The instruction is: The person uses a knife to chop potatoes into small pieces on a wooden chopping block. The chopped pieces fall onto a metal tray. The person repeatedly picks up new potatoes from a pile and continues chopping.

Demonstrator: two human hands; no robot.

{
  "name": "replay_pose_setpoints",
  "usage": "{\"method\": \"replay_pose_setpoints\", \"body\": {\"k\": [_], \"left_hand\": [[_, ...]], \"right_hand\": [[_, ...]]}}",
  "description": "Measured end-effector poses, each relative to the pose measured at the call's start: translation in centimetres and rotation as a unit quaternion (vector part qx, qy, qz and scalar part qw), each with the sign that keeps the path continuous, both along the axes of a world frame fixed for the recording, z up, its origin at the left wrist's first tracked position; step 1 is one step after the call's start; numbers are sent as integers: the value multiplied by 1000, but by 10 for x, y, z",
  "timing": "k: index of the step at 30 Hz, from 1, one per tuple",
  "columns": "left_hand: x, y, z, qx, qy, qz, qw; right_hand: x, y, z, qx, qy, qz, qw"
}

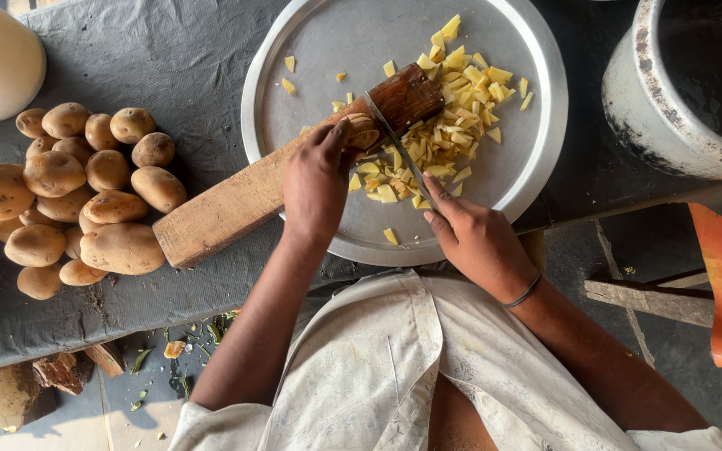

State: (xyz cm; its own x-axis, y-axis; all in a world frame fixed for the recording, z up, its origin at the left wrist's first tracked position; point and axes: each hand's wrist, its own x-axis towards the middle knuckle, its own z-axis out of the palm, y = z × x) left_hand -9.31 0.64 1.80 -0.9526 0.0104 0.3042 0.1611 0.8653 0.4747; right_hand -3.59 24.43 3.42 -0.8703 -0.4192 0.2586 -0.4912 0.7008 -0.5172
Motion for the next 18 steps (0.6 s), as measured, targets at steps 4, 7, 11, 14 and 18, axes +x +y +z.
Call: {"method": "replay_pose_setpoints", "body": {"k": [4,7,11,14,18], "left_hand": [[-10,-5,15,-27,17,-42,999],[-20,-9,27,-57,-8,-78,995],[-32,-7,34,-148,-66,-89,983],[-39,-6,34,-220,-83,-92,968],[-46,-8,35,-164,-76,-92,979]], "right_hand": [[3,3,16,0,-22,-13,1000],[4,-1,25,14,-37,-5,999],[3,-5,27,21,-28,6,999],[5,-4,26,29,-40,8,999],[-4,-9,21,39,-39,13,998]]}}
